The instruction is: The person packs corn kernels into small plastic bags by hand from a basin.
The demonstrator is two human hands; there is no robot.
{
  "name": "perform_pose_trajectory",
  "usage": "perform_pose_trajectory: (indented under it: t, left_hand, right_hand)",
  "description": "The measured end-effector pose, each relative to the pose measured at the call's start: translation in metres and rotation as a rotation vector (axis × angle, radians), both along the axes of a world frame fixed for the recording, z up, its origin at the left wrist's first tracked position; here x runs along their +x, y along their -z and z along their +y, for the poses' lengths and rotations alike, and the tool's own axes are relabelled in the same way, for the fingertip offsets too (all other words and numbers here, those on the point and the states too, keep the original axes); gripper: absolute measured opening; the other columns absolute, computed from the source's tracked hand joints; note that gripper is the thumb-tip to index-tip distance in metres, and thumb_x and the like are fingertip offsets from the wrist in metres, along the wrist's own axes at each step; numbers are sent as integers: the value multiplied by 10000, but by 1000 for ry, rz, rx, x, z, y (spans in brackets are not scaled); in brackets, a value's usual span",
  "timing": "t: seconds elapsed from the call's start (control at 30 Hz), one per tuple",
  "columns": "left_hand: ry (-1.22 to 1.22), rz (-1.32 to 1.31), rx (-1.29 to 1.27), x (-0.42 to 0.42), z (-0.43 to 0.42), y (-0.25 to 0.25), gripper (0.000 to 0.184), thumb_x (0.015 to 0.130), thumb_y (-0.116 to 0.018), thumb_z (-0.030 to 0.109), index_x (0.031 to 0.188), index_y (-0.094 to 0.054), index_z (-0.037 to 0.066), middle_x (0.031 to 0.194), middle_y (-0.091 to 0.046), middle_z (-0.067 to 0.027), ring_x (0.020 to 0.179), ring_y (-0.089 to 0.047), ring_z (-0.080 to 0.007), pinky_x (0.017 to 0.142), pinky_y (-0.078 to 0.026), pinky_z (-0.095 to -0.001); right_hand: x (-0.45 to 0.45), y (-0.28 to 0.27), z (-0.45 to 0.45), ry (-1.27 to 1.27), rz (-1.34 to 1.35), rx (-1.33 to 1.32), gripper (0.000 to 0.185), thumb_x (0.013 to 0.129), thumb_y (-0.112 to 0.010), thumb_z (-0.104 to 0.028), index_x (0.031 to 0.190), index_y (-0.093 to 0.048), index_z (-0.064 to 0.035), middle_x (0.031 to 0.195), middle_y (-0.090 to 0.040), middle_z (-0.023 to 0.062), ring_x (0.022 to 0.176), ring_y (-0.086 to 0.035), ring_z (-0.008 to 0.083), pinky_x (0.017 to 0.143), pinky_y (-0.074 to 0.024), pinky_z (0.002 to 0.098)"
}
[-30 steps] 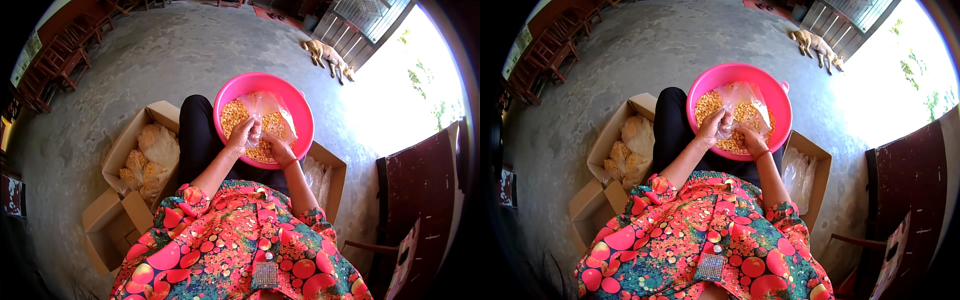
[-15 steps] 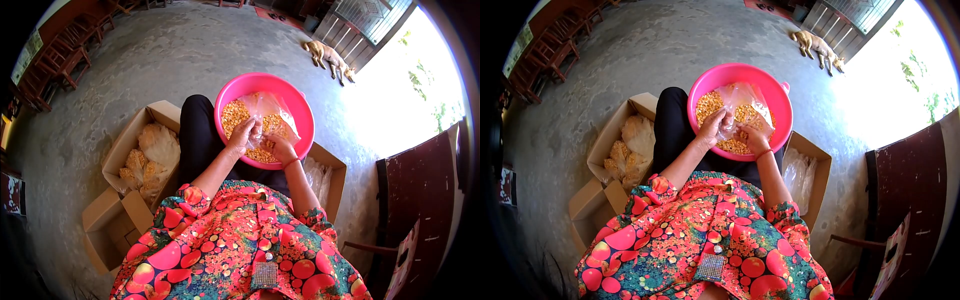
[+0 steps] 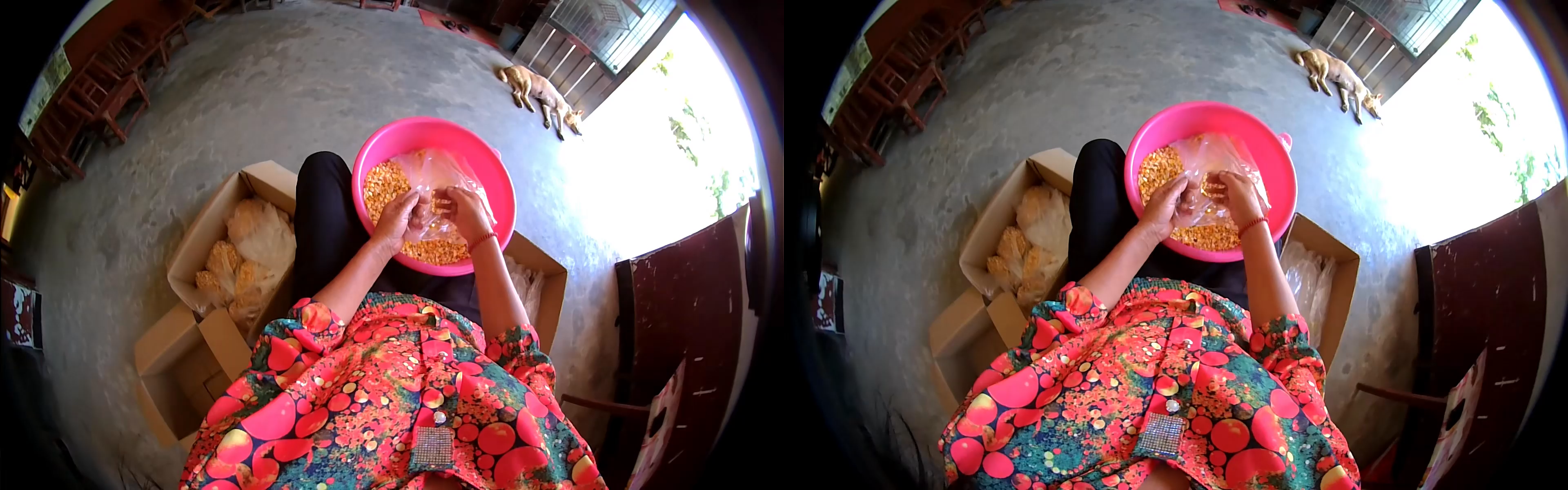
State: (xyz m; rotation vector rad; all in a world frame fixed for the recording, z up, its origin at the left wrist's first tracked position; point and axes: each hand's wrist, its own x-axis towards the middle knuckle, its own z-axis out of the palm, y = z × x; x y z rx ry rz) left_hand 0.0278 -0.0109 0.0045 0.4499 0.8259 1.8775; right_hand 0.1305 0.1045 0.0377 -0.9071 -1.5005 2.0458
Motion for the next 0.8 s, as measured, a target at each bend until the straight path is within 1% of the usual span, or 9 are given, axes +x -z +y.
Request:
perform_pose_trajectory:
  t: [0.03,0.1,0.17,0.23,0.37,0.43,0.47,0.53,0.8]
  left_hand:
    - [0,-2,-2,0,2,5,182,822,-480,203,848,-556,39,640,-499,15,566,-457,-50,497,-395,-178]
    - [-42,12,11,-1,6,10,178,821,-482,195,839,-553,33,635,-491,11,555,-446,-54,485,-378,-175]
    - [-10,-37,22,-2,5,9,179,820,-483,194,832,-551,29,630,-484,9,551,-439,-57,477,-368,-177]
    - [23,-84,31,-2,4,8,179,819,-484,192,825,-549,25,624,-478,6,546,-432,-60,469,-358,-179]
    - [26,-104,35,-2,4,6,176,821,-480,184,815,-544,20,613,-467,2,535,-422,-64,456,-345,-182]
    - [37,-112,48,-1,3,8,174,822,-478,182,815,-543,21,614,-466,1,534,-421,-64,456,-346,-182]
    - [44,-127,40,-2,4,9,175,822,-478,183,817,-542,21,616,-467,1,535,-421,-63,455,-345,-180]
    - [49,-140,32,-2,5,9,175,823,-477,184,819,-540,21,618,-467,1,536,-421,-63,455,-344,-178]
    - [45,-127,55,-1,5,8,178,820,-484,187,806,-544,20,611,-467,2,528,-416,-62,461,-350,-179]
  right_hand:
    - [5,0,-6,0,-2,-2,250,799,-473,-238,826,-562,-6,723,-577,35,659,-536,110,568,-432,226]
    - [14,-1,-14,-342,-348,183,248,802,-464,-244,841,-566,-22,691,-575,30,594,-529,103,521,-428,218]
    - [14,-2,-29,-412,-418,245,232,791,-475,-234,848,-571,-30,686,-571,28,551,-526,105,497,-427,219]
    - [15,21,-29,-613,-556,571,250,749,-511,-254,884,-597,-62,749,-602,77,605,-561,174,563,-460,276]
    - [13,68,-26,-692,-600,883,260,723,-522,-239,876,-592,-41,785,-599,125,697,-566,256,663,-448,329]
    - [14,77,-30,-511,-381,1320,264,721,-513,-240,863,-593,-33,821,-588,156,783,-550,290,732,-412,351]
    - [16,78,-27,-510,-383,1322,264,721,-513,-240,863,-593,-33,821,-588,156,783,-550,290,732,-412,351]
    - [10,44,-38,-811,-676,936,283,731,-502,-268,858,-589,-30,825,-585,157,789,-552,268,728,-405,345]
    - [10,43,-36,-811,-634,974,294,739,-489,-275,806,-587,-6,763,-587,155,700,-553,258,648,-410,350]
